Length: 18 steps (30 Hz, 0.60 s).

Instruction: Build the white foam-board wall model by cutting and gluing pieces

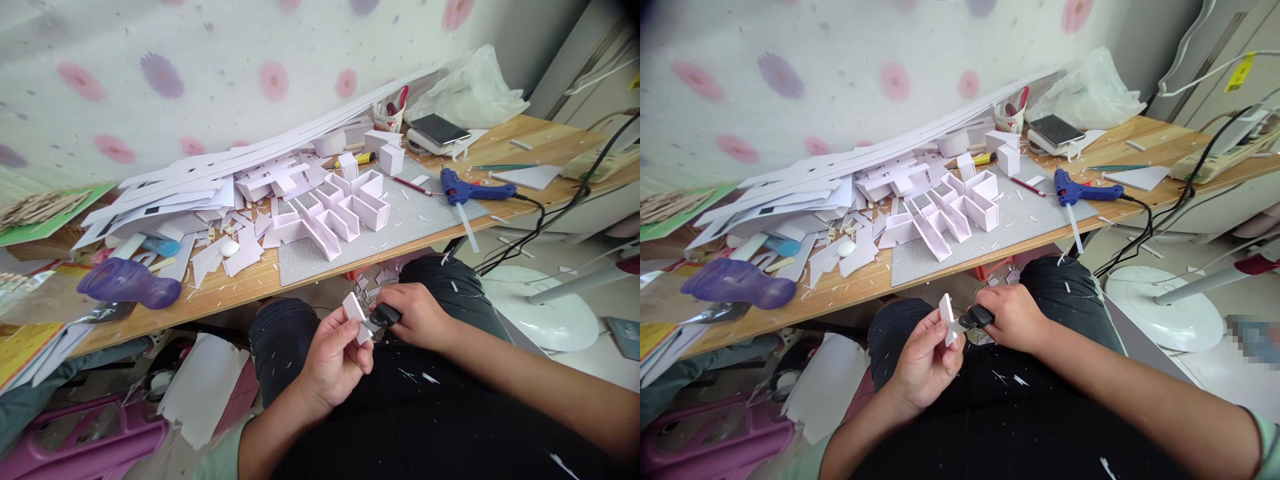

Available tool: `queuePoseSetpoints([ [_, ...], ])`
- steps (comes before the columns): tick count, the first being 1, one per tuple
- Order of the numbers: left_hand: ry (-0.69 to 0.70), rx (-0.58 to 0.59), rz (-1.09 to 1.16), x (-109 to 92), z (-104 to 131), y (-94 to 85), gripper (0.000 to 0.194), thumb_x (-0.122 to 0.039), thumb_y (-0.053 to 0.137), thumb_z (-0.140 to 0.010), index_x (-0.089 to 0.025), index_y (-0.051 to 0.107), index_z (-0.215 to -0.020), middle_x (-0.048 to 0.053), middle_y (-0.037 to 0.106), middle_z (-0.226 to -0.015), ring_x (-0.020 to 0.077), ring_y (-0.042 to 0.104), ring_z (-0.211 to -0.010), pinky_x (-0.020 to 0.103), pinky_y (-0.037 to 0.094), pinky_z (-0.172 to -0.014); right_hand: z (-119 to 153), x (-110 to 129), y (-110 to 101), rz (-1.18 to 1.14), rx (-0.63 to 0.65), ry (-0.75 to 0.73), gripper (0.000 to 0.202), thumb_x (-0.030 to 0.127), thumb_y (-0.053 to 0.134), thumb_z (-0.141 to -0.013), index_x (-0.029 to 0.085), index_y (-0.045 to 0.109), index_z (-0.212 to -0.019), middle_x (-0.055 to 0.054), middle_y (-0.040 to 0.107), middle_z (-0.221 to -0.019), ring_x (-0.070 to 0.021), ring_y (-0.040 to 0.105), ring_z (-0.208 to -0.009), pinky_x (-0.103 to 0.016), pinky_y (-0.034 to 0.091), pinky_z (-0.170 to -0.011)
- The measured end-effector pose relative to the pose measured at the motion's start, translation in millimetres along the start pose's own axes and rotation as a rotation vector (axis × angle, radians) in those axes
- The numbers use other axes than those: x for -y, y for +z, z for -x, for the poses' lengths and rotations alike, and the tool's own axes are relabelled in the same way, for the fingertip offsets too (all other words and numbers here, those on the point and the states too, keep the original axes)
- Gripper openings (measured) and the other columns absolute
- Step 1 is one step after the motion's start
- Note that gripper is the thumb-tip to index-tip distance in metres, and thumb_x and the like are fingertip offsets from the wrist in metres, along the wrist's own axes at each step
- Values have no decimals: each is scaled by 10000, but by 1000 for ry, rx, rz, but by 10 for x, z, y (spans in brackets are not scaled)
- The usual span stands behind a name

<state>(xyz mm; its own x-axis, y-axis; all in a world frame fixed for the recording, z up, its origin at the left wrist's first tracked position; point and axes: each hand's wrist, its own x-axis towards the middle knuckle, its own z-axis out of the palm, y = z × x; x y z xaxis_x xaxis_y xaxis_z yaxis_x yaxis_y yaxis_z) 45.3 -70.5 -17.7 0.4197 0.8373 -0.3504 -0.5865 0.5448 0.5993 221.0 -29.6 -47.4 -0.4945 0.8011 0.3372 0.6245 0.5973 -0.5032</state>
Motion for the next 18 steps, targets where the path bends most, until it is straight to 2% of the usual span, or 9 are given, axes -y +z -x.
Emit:
queuePoseSetpoints([
  [18, 4, 9, -5, 18, 10, -15, 249, -294, 742, -735, -141, 548, -768, -9, 612, -545, 49, 513, -364, 124, 372, -365, -22, -16, 42, 2, -8, 7, 144, 206, 503, -832, 189, 560, -701, -14, 604, -622, -143, 547, -560, -240, 313, -555],
])
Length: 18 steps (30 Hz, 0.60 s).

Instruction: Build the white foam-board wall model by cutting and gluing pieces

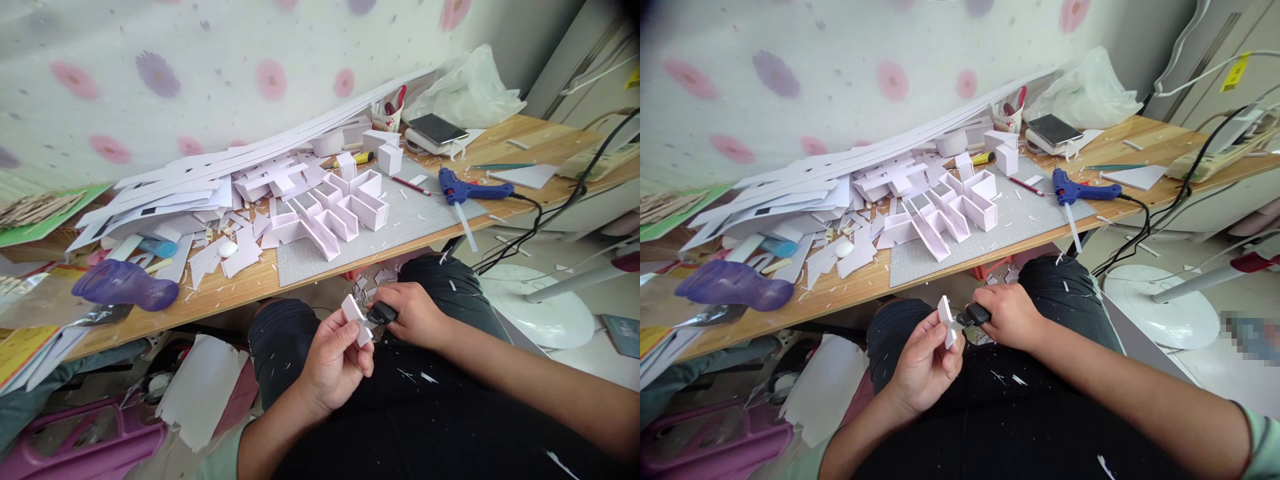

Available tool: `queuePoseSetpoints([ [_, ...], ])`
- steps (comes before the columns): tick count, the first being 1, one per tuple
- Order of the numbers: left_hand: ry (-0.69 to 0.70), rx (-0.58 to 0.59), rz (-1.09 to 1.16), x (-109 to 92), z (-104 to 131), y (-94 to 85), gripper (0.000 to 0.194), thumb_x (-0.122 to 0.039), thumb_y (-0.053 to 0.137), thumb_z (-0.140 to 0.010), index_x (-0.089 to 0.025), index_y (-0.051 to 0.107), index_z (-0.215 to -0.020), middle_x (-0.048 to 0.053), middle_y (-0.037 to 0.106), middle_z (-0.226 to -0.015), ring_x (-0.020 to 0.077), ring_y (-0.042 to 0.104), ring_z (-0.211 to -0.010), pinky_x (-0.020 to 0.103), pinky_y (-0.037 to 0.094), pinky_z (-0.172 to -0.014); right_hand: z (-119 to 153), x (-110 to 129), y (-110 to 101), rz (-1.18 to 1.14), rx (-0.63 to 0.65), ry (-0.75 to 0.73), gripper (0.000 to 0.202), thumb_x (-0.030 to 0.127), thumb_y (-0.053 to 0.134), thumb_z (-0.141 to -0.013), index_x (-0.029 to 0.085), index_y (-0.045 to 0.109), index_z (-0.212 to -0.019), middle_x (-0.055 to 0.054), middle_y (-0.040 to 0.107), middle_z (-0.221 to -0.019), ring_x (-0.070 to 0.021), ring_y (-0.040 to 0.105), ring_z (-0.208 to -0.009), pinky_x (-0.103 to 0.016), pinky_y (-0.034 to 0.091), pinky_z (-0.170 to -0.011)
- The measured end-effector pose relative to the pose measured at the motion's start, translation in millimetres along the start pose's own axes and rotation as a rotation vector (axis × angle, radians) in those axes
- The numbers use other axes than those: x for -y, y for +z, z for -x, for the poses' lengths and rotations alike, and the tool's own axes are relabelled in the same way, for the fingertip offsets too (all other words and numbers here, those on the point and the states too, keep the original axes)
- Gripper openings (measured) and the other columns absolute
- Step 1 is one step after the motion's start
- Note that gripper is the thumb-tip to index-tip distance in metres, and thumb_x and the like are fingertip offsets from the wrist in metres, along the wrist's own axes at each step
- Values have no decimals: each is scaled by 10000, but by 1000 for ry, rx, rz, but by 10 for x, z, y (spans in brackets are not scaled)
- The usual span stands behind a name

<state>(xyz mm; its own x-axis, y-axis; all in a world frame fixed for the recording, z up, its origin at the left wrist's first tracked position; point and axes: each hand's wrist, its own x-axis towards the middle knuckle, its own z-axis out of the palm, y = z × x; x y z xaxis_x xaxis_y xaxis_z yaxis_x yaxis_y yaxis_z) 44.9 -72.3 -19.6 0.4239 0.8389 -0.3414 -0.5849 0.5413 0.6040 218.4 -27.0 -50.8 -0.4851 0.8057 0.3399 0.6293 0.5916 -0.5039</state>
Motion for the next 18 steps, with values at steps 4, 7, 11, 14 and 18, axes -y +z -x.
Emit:
queuePoseSetpoints([
  [4, -2, 10, 13, -1, -1, -4, 244, -288, 745, -733, -141, 552, -757, -9, 617, -548, 49, 517, -362, 122, 387, -362, -11, 4, 0, -5, 3, 4, 117, 188, 508, -810, 187, 564, -707, -20, 616, -635, -148, 562, -572, -239, 324, -559],
  [7, -7, 11, 20, -3, 2, -1, 238, -280, 743, -735, -138, 554, -757, -7, 618, -549, 49, 521, -365, 121, 394, -367, -17, 10, 1, -17, 4, 7, 101, 177, 511, -793, 185, 571, -712, -24, 625, -640, -157, 579, -582, -240, 335, -558],
  [11, -1, 20, 22, 4, 3, -3, 228, -277, 734, -747, -136, 556, -755, -8, 614, -547, 49, 517, -364, 123, 402, -367, -23, 15, 2, -20, 2, 7, 97, 174, 513, -788, 183, 580, -719, -29, 627, -641, -162, 584, -583, -242, 345, -560],
  [14, -2, 34, 26, 12, 3, -12, 223, -279, 730, -752, -132, 561, -754, -3, 617, -550, 49, 518, -364, 122, 413, -365, -25, 10, 1, -23, 11, 11, 83, 165, 520, -772, 183, 588, -730, -28, 632, -648, -159, 589, -590, -238, 353, -566],
  [18, 4, 52, 37, 20, 4, -24, 208, -264, 721, -762, -127, 565, -747, 2, 623, -555, 50, 529, -367, 122, 431, -367, -25, -6, 5, -26, 22, 20, 86, 159, 522, -748, 182, 604, -753, -32, 650, -671, -165, 605, -614, -237, 371, -584],
])
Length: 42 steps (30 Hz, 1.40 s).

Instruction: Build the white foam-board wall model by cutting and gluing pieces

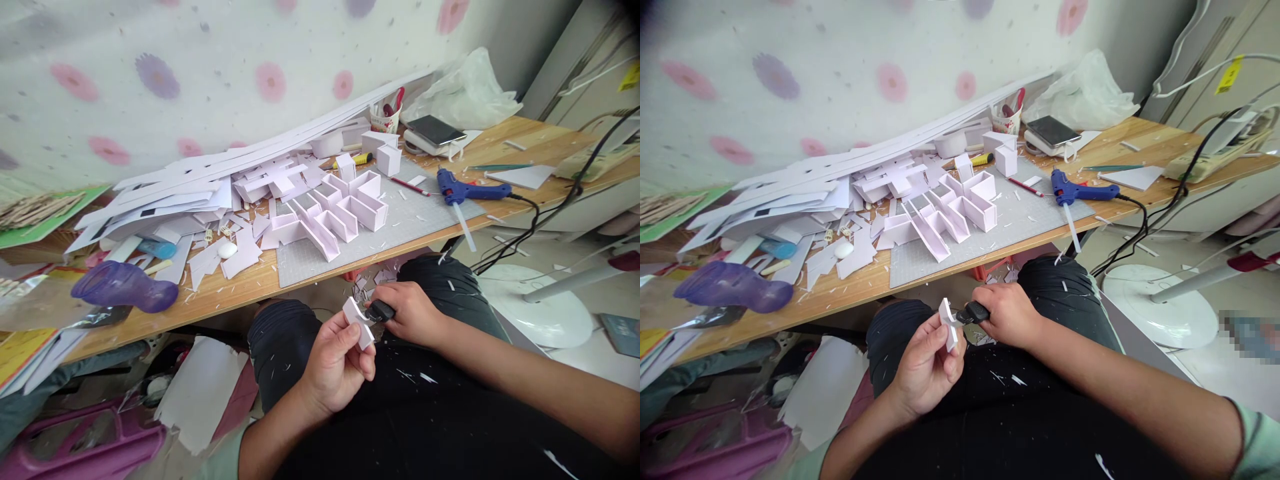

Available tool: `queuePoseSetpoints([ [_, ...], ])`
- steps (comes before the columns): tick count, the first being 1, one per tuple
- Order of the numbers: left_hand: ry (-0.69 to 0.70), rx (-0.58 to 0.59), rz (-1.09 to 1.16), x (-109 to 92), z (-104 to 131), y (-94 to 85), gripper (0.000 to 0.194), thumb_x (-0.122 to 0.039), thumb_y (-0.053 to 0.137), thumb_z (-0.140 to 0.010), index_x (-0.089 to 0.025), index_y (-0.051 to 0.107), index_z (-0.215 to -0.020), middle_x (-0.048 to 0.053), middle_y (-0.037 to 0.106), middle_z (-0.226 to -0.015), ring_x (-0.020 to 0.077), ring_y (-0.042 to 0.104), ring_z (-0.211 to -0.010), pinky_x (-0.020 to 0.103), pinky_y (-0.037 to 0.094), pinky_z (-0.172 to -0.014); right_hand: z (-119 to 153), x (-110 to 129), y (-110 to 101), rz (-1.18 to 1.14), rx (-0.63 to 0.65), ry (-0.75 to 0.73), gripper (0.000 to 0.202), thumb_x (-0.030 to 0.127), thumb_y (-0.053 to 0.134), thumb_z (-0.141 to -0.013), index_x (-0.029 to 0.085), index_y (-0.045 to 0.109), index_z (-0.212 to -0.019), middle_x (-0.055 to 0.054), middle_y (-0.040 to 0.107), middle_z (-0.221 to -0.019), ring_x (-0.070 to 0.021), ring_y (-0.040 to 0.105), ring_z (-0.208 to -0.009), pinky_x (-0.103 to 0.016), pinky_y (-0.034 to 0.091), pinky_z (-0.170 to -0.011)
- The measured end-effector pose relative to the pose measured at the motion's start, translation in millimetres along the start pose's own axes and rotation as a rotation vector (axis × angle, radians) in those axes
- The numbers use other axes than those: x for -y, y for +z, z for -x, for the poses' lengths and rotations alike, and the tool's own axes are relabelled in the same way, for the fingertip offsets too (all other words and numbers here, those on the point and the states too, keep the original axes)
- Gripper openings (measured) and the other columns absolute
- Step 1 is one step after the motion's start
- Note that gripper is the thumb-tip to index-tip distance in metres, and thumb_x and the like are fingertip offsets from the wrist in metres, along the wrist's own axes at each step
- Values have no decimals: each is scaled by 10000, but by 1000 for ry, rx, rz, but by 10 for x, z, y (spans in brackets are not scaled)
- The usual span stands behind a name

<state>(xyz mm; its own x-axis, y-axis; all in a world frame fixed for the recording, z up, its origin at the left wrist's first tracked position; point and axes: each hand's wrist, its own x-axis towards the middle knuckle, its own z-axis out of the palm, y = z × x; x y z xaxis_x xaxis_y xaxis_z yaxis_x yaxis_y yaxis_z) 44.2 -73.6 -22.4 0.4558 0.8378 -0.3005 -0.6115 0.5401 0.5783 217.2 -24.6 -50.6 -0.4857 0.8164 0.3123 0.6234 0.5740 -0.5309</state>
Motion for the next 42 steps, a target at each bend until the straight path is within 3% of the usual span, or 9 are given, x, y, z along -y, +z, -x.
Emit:
queuePoseSetpoints([
  [16, 4, 78, 10, 71, 2, -39, 163, -246, 672, -806, -114, 593, -751, 23, 654, -593, 63, 547, -376, 152, 478, -362, -9, -73, 36, 34, 23, 75, 59, 170, 500, -731, 182, 557, -739, -32, 618, -644, -173, 586, -605, -241, 357, -574],
  [23, -36, 124, 4, 132, 6, -48, 200, -277, 692, -791, -112, 587, -748, 17, 641, -566, 64, 529, -349, 159, 471, -347, -19, -153, 115, 36, 76, 187, 19, 187, 527, -741, 195, 540, -728, -31, 625, -657, -176, 584, -615, -243, 333, -570],
  [27, -19, 82, 11, 116, -4, -47, 186, -265, 688, -795, -120, 583, -743, 11, 634, -568, 65, 533, -359, 150, 460, -350, -3, -173, 126, -63, 50, 254, 106, 229, 510, -785, 199, 510, -683, -14, 585, -616, -157, 547, -578, -236, 337, -562],
  [35, -5, -85, 22, 8, -31, 9, 226, -267, 753, -726, -129, 574, -723, 2, 626, -545, 55, 534, -373, 119, 423, -357, 57, -43, -4, -72, 66, 56, 60, 154, 512, -729, 191, 558, -724, -16, 599, -640, -154, 563, -592, -229, 345, -566],
  [42, -26, -78, 5, -2, -27, 24, 274, -290, 775, -695, -136, 549, -717, -7, 613, -520, 51, 513, -352, 116, 400, -352, 56, -37, -15, -8, 47, 8, 76, 176, 515, -761, 184, 574, -714, -25, 612, -634, -157, 573, -581, -235, 344, -561],
])
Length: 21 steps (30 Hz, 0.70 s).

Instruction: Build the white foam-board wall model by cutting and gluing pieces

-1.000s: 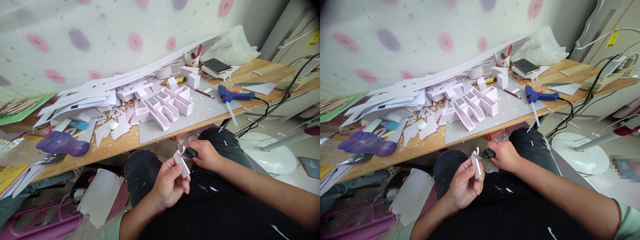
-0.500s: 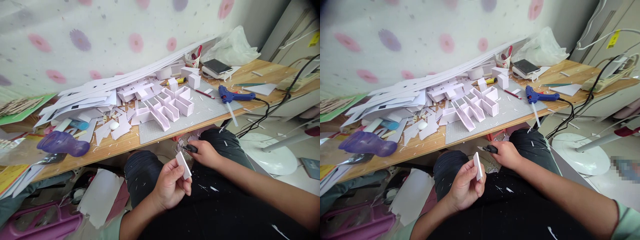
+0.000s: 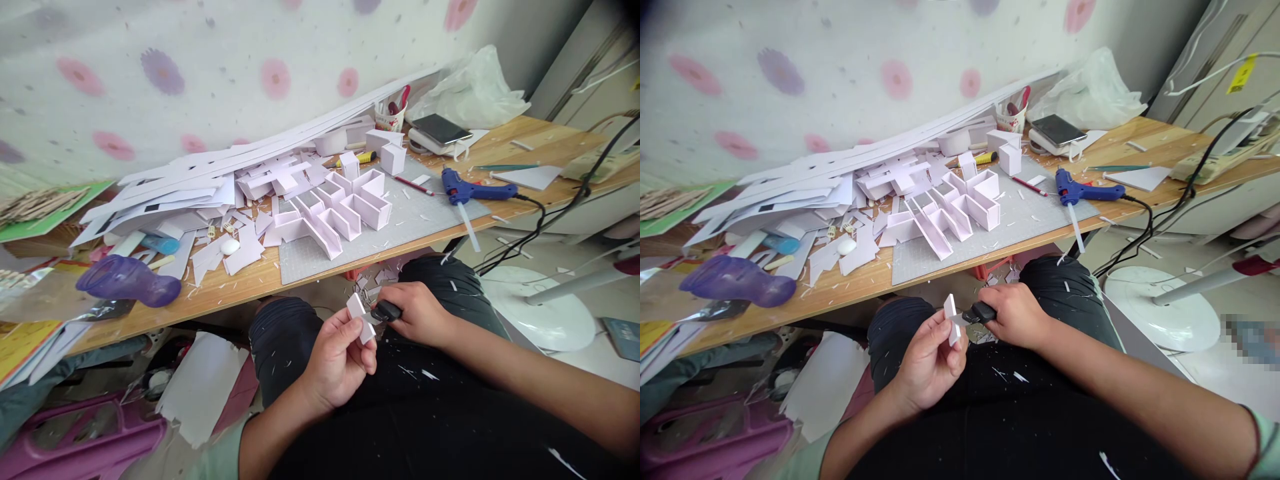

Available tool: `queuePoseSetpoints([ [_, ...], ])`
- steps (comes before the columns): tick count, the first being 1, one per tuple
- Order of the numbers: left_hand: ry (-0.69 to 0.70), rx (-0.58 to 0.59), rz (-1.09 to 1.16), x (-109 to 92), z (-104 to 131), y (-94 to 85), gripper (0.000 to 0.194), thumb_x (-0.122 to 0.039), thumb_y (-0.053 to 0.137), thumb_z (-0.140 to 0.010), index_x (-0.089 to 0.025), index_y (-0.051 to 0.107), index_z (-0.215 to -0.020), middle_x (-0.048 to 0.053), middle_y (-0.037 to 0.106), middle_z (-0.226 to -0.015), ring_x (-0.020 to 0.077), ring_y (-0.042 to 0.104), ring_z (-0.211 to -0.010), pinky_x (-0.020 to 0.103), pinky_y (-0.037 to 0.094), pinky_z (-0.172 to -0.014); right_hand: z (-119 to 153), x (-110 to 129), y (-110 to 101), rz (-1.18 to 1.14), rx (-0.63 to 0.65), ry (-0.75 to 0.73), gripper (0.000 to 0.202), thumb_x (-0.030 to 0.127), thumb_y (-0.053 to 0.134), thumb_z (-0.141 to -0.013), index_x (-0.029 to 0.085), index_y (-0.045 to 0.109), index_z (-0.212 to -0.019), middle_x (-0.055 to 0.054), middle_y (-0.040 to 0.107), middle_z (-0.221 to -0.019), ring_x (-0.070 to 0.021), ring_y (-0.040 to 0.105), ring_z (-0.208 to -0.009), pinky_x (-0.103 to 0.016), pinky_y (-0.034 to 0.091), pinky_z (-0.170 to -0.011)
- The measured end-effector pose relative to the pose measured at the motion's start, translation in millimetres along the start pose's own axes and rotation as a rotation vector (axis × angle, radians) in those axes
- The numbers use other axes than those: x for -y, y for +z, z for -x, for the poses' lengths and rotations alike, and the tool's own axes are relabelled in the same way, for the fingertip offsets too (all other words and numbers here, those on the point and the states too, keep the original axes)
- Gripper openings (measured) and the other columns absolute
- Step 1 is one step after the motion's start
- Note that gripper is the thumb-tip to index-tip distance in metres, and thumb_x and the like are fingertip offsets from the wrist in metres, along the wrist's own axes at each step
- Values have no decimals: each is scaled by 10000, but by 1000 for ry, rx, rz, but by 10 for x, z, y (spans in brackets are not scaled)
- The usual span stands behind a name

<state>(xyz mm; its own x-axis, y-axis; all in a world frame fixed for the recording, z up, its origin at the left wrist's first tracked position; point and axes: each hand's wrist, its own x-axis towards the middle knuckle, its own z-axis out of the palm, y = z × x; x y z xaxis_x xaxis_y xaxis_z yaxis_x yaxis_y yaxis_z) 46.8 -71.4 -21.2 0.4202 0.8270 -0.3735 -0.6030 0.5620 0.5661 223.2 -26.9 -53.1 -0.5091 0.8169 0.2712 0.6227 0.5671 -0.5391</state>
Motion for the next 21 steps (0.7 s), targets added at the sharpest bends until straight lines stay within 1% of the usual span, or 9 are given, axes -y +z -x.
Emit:
queuePoseSetpoints([
  [8, 8, 57, -33, 10, 9, -21, 227, -275, 705, -770, -134, 533, -725, -3, 606, -549, 45, 506, -360, 119, 397, -363, -11, -24, 24, 7, 15, 51, 70, 153, 527, -736, 190, 587, -743, -28, 648, -668, -170, 610, -625, -239, 361, -581],
  [21, -14, 112, -1, 66, 10, -73, 177, -249, 653, -821, -129, 550, -741, 4, 624, -584, 56, 530, -375, 136, 434, -369, -54, -47, 73, -20, 15, 92, 68, 175, 521, -741, 189, 586, -756, -33, 657, -684, -174, 612, -645, -240, 376, -599],
])
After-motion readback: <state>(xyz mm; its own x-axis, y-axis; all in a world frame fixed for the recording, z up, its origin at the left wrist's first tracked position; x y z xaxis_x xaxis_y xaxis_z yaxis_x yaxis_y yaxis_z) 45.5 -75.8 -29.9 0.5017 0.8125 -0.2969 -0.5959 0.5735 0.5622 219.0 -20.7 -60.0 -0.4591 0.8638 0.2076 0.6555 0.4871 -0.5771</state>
